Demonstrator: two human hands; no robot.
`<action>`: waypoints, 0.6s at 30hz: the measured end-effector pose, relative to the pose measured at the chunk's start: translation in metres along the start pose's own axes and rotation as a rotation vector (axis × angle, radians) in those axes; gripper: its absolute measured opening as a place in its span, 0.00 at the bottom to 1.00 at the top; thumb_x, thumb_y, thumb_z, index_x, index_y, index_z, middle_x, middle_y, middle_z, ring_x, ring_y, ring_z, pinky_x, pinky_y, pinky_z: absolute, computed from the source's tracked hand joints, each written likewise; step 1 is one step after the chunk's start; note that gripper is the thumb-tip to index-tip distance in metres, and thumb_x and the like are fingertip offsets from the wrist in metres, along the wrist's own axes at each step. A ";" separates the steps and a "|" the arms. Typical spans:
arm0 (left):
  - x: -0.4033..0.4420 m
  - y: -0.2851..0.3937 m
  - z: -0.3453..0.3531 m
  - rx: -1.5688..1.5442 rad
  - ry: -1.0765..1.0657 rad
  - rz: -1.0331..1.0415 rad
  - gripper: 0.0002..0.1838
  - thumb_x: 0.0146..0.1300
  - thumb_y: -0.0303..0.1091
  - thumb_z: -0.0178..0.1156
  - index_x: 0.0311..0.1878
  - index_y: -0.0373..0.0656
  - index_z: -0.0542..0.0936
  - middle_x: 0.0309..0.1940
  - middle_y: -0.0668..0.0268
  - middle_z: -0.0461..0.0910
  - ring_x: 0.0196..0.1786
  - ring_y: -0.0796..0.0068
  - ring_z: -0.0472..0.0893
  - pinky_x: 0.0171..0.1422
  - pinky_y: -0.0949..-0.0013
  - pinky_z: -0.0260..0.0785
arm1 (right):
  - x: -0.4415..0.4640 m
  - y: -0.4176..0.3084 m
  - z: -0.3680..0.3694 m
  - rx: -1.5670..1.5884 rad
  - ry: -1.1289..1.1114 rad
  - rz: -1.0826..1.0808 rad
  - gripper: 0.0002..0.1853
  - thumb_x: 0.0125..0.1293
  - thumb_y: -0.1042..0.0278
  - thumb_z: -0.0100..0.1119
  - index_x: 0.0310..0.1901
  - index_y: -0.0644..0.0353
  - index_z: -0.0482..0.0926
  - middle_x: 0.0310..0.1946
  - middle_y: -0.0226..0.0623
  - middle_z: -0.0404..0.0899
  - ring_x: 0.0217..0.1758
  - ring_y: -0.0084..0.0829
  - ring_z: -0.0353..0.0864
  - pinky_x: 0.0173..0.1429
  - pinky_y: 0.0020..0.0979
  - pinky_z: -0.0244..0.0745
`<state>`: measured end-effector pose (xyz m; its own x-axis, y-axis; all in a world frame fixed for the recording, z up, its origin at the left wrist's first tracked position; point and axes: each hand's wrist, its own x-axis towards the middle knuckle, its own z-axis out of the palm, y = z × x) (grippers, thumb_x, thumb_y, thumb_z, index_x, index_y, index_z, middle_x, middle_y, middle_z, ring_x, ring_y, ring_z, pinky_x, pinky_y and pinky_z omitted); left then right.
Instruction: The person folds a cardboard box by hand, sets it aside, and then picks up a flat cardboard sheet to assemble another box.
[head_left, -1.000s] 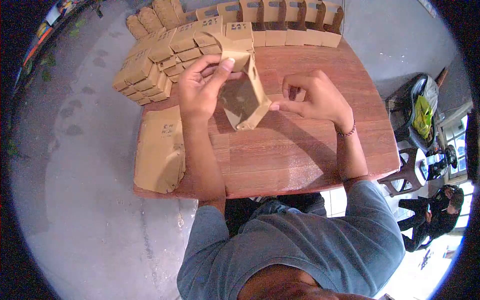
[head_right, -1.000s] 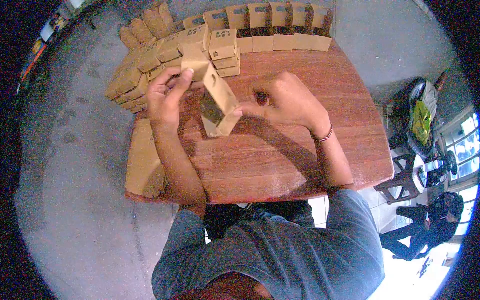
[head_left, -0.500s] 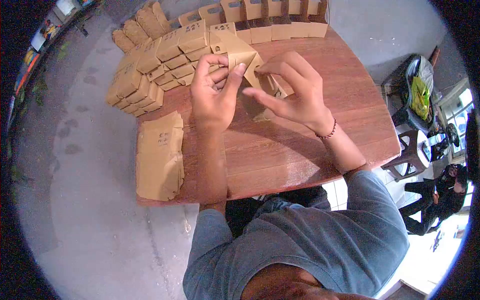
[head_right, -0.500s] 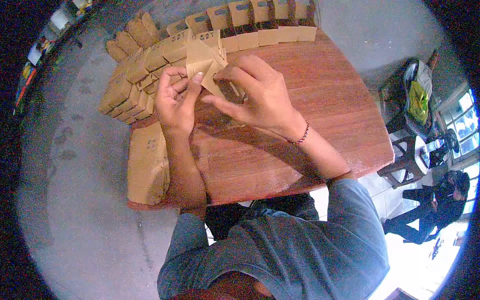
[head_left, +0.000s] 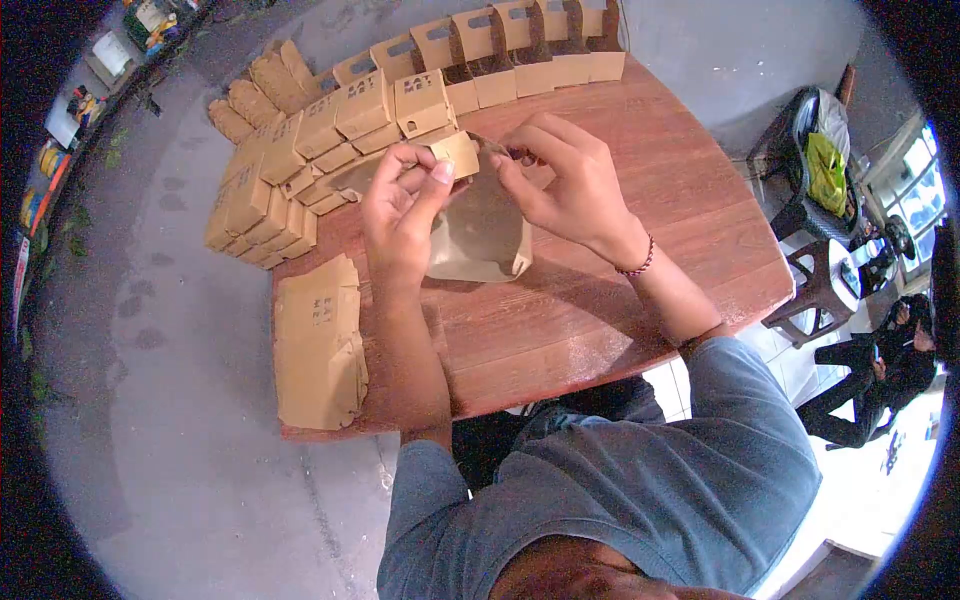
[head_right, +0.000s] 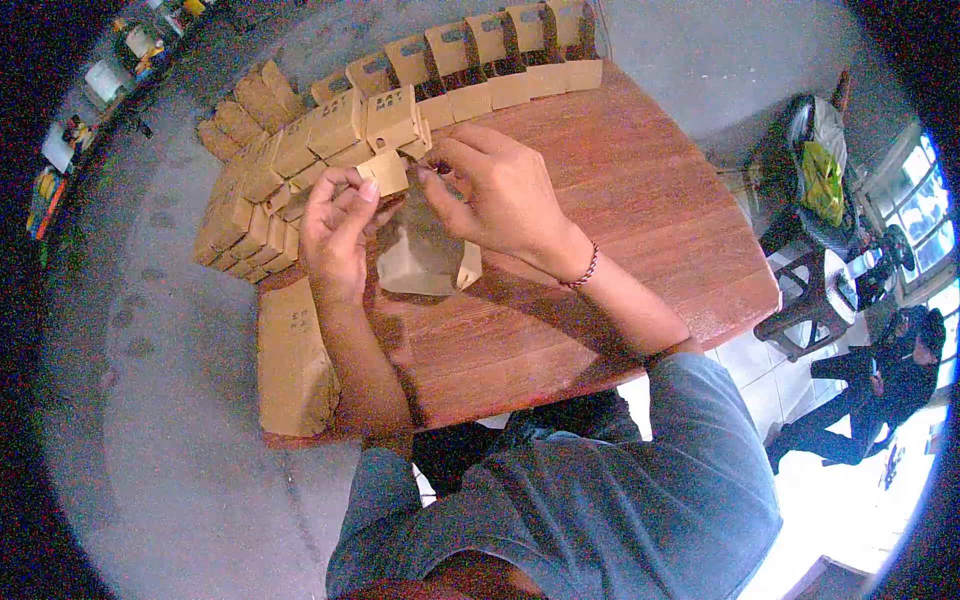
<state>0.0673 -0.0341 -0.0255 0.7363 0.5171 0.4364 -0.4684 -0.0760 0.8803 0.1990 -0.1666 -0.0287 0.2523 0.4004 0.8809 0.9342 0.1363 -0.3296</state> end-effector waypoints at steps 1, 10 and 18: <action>0.000 0.000 0.001 0.032 0.003 0.009 0.06 0.69 0.26 0.60 0.43 0.37 0.73 0.40 0.62 0.81 0.44 0.78 0.79 0.51 0.74 0.76 | 0.001 0.001 -0.002 -0.001 0.001 -0.001 0.05 0.59 0.74 0.67 0.31 0.65 0.81 0.27 0.38 0.78 0.27 0.30 0.78 0.31 0.27 0.73; -0.003 0.000 0.000 0.159 -0.008 0.010 0.06 0.63 0.21 0.65 0.40 0.34 0.77 0.37 0.68 0.78 0.40 0.83 0.78 0.47 0.80 0.71 | 0.004 -0.004 -0.010 0.501 -0.114 0.517 0.11 0.60 0.63 0.71 0.32 0.64 0.85 0.24 0.31 0.81 0.29 0.16 0.77 0.33 0.24 0.74; -0.005 0.001 0.006 0.266 -0.037 0.111 0.05 0.64 0.21 0.65 0.39 0.33 0.78 0.37 0.68 0.79 0.42 0.83 0.78 0.50 0.78 0.72 | 0.001 -0.010 -0.005 0.320 -0.091 0.339 0.11 0.60 0.64 0.70 0.31 0.66 0.84 0.22 0.32 0.80 0.26 0.17 0.76 0.32 0.24 0.74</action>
<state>0.0663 -0.0421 -0.0259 0.7073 0.4622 0.5349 -0.4060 -0.3539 0.8426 0.1916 -0.1719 -0.0230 0.4929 0.5464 0.6771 0.6747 0.2513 -0.6940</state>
